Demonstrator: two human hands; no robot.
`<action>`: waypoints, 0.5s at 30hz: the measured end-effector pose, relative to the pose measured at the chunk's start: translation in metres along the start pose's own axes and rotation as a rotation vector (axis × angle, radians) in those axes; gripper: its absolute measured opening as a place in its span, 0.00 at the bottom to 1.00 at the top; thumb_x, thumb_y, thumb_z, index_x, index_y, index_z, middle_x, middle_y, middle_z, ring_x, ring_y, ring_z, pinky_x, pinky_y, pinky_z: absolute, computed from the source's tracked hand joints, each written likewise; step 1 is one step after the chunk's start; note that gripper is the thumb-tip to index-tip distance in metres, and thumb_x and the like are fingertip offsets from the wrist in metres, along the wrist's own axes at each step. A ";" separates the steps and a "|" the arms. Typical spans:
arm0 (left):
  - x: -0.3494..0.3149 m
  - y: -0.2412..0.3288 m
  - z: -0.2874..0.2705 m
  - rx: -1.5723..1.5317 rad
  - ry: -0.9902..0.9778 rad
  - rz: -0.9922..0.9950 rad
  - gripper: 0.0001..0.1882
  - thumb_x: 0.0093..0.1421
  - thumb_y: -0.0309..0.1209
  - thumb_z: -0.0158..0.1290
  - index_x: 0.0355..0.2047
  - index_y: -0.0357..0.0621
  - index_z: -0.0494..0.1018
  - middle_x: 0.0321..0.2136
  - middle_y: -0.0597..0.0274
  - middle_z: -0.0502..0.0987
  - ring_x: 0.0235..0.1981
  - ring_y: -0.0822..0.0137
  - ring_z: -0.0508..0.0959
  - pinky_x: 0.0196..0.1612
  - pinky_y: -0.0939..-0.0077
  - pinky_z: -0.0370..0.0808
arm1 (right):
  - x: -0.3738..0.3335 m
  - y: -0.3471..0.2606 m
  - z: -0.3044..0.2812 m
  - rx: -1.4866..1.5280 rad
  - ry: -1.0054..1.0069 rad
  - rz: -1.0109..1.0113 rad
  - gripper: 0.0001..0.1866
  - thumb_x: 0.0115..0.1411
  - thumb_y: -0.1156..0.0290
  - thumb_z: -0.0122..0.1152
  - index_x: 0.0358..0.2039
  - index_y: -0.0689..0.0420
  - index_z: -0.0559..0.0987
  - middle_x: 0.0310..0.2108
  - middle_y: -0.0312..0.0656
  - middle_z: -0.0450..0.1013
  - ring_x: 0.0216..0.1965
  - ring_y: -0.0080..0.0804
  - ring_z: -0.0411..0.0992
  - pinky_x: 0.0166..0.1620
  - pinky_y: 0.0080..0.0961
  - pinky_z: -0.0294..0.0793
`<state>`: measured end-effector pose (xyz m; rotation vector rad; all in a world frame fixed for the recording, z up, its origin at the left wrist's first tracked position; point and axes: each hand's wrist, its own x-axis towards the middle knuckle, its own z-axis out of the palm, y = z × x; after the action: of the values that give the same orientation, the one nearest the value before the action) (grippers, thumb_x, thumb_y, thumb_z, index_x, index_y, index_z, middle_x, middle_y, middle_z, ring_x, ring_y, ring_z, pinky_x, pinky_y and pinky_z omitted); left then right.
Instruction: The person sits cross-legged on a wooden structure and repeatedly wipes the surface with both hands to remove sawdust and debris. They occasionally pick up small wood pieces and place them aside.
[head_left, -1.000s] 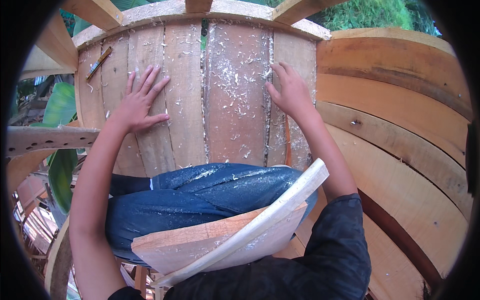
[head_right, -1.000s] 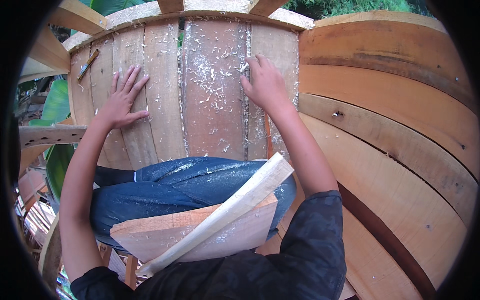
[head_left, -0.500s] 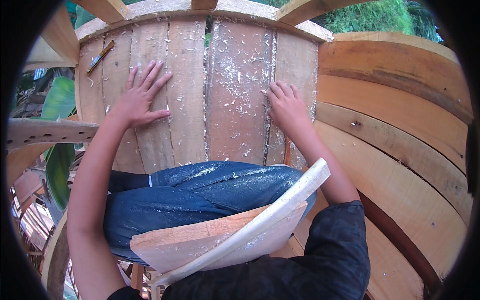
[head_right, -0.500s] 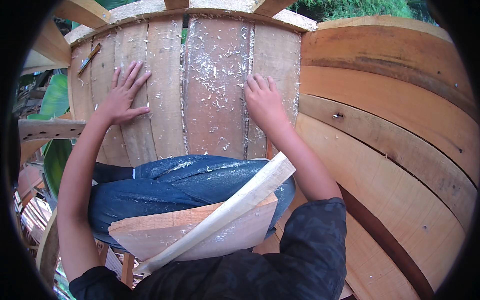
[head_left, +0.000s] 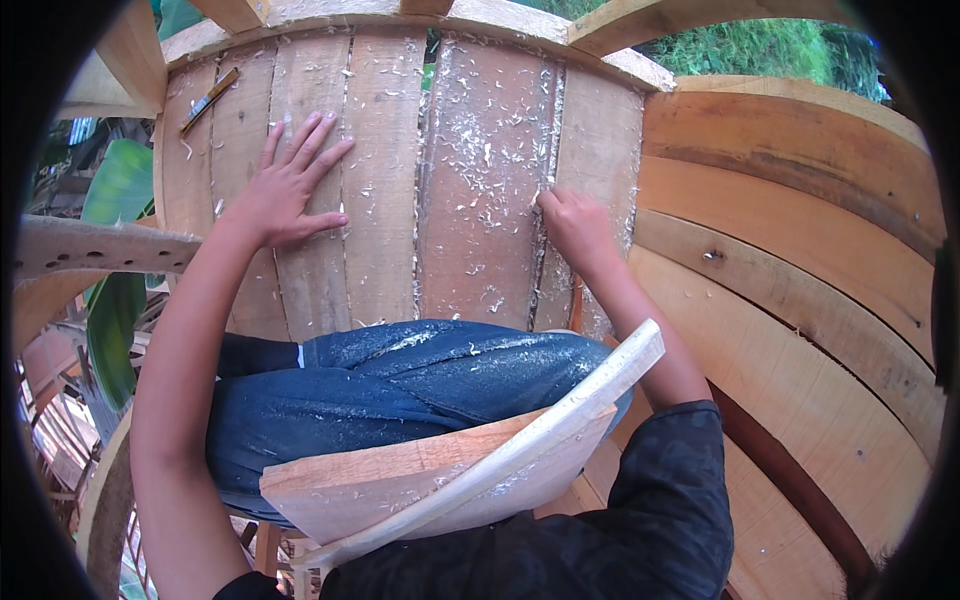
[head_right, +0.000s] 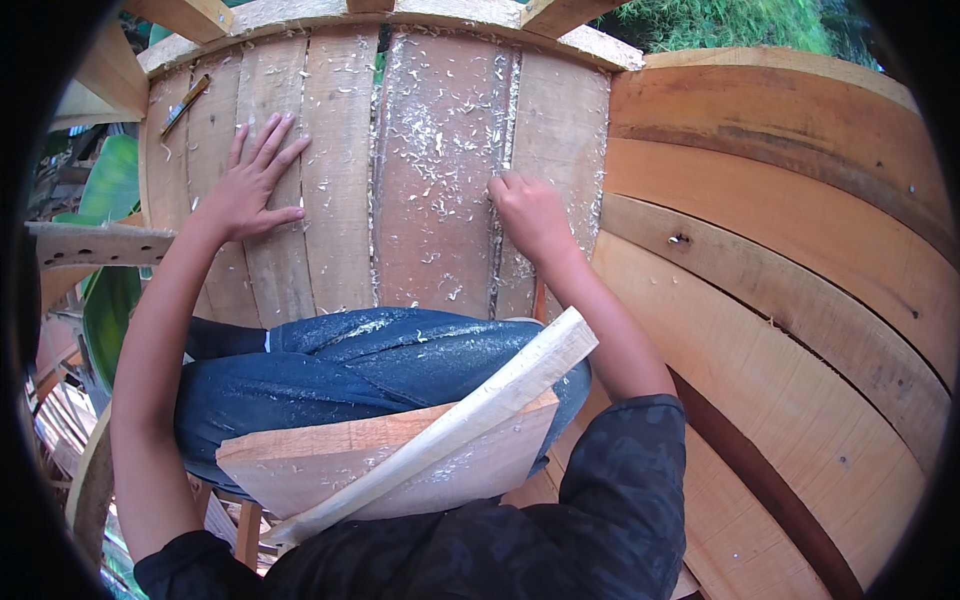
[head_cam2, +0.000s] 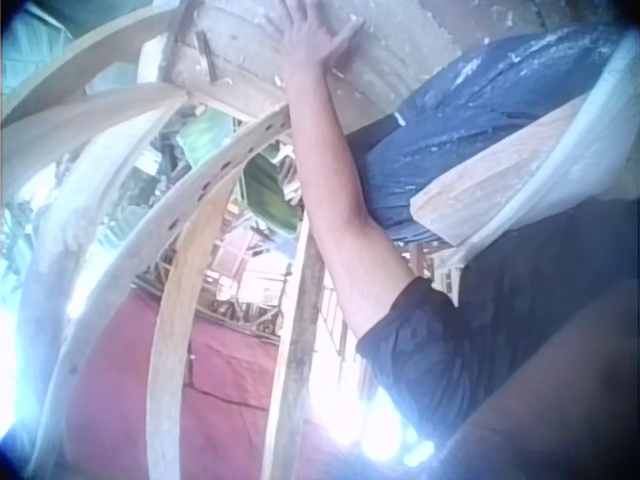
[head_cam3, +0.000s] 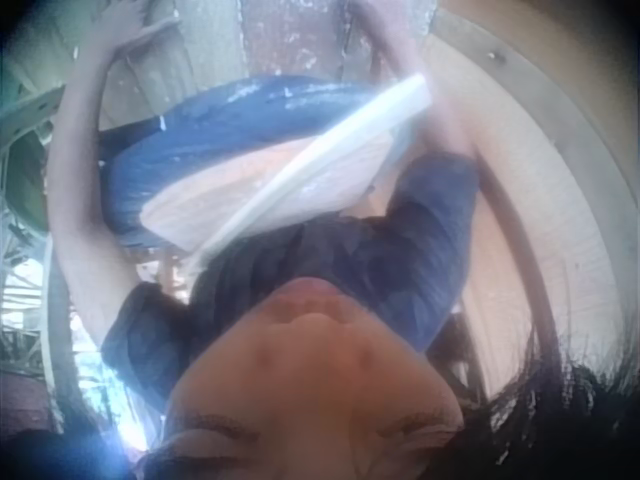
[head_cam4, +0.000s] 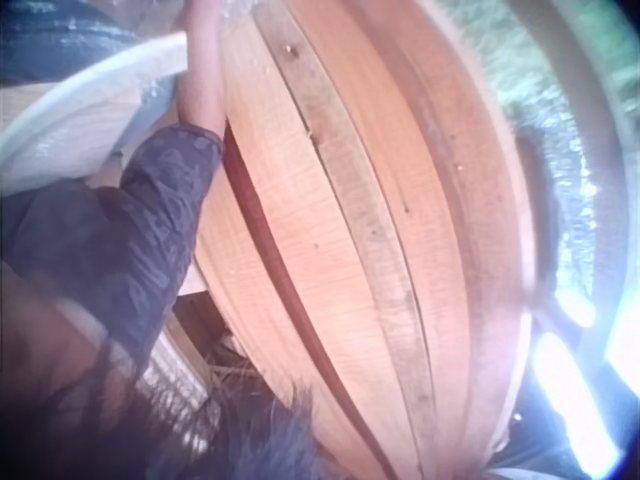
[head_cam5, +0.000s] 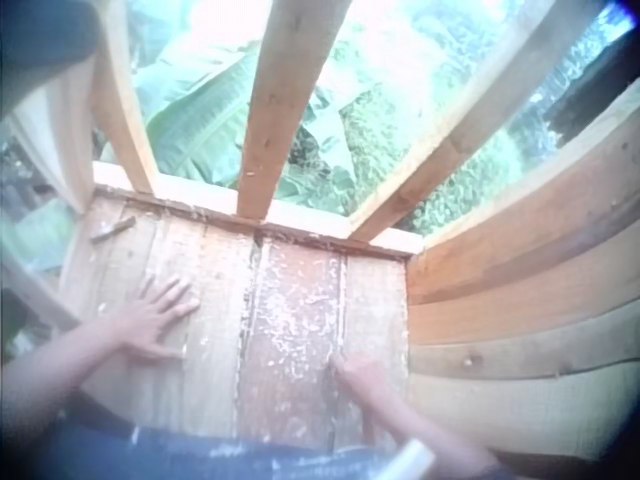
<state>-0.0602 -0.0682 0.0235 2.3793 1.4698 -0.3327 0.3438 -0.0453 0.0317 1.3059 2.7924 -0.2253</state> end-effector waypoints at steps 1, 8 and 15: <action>0.000 0.000 0.001 0.000 0.002 -0.002 0.50 0.54 0.68 0.45 0.71 0.59 0.47 0.72 0.56 0.41 0.73 0.57 0.38 0.71 0.48 0.28 | 0.005 -0.001 -0.002 0.011 -0.003 0.064 0.03 0.51 0.77 0.56 0.28 0.56 0.74 0.26 0.42 0.73 0.31 0.41 0.76 0.36 0.37 0.75; 0.000 -0.001 0.002 0.001 -0.001 -0.002 0.50 0.54 0.68 0.47 0.71 0.59 0.47 0.72 0.56 0.40 0.73 0.57 0.38 0.71 0.49 0.29 | 0.042 0.006 -0.017 0.412 0.253 0.235 0.16 0.56 0.72 0.60 0.46 0.51 0.78 0.41 0.47 0.78 0.41 0.43 0.77 0.43 0.36 0.77; 0.001 0.000 0.002 0.000 0.003 0.004 0.50 0.54 0.68 0.46 0.71 0.59 0.47 0.72 0.57 0.40 0.73 0.57 0.38 0.71 0.49 0.29 | -0.003 -0.011 0.002 -0.335 0.175 -0.052 0.17 0.55 0.73 0.59 0.46 0.59 0.78 0.43 0.48 0.78 0.45 0.39 0.77 0.54 0.33 0.71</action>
<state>-0.0600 -0.0685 0.0215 2.3837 1.4668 -0.3280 0.3375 -0.0546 0.0308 1.2241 2.8387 0.3583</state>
